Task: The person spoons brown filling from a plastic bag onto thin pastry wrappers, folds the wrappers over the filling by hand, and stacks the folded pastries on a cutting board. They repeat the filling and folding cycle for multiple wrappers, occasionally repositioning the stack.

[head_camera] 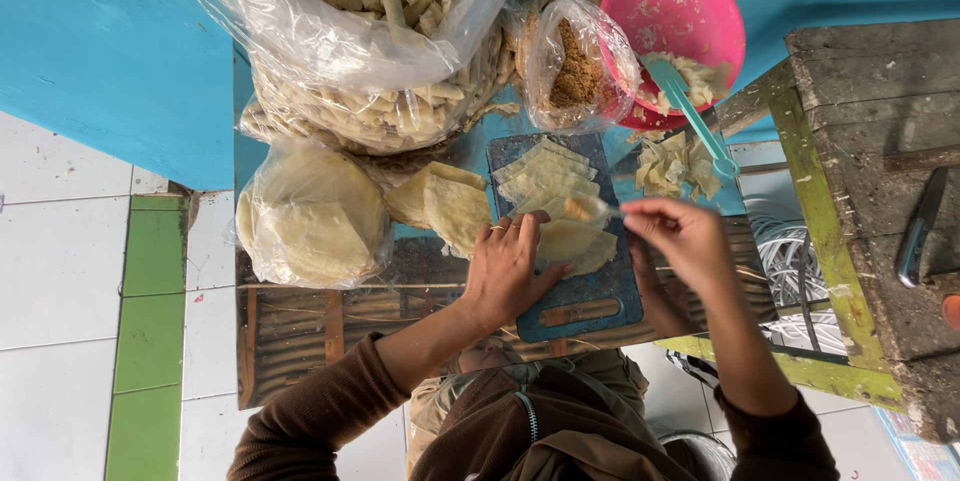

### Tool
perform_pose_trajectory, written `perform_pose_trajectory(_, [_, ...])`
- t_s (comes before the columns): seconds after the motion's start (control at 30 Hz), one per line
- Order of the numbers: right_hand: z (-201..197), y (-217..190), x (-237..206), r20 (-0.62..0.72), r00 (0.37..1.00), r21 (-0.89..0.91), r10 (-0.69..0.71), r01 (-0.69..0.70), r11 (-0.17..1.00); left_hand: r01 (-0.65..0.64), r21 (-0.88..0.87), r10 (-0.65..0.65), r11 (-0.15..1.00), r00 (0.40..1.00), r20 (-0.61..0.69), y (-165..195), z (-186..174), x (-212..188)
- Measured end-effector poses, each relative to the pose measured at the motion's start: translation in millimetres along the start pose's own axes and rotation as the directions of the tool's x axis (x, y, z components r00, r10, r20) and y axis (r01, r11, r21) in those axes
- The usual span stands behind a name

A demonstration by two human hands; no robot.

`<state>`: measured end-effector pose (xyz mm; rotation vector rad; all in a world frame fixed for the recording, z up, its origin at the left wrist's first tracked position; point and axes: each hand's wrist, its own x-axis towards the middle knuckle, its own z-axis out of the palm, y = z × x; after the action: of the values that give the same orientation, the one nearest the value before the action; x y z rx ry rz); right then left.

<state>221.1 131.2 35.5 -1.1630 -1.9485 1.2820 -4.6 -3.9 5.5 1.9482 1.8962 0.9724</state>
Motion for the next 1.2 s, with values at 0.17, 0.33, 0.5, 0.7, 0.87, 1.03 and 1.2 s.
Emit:
perform_pose_trajectory(0.17, [16,34,-35,-0.02,0.994,-0.037,-0.107,0.106,0.994,0.013,0.021,-0.013,1.0,1.0,0.016,0,1,1])
perform_pose_trajectory(0.33, [23,35,-50,-0.092,0.868,-0.391,-0.488,0.419,0.82,0.013,0.051,-0.013,0.999,1.0,-0.006,1,4,1])
perform_pose_trajectory(0.5, [25,23,-55,-0.069,0.719,-0.583,-0.691,0.533,0.613,-0.011,0.052,0.014,0.999,0.998,-0.054,1,4,0])
perform_pose_trajectory(0.7, [22,17,-52,-0.086,0.877,-0.388,-0.473,0.408,0.826,0.023,-0.042,-0.019,0.999,0.996,0.088,-6,-5,0])
perform_pose_trajectory(0.87, [12,2,-28,-0.072,0.947,-0.217,-0.313,0.292,0.932,0.064,-0.065,-0.057,0.996,0.992,0.116,-9,-5,0])
perform_pose_trajectory(1.03, [5,-49,49,-0.214,0.808,-0.431,-0.549,0.426,0.795,-0.028,0.014,0.028,1.0,1.0,0.002,-3,-6,-3])
perform_pose_trajectory(1.2, [28,-87,92,-0.108,0.676,-0.653,-0.729,0.505,0.565,-0.067,-0.099,0.067,0.993,0.998,-0.004,4,-16,-3])
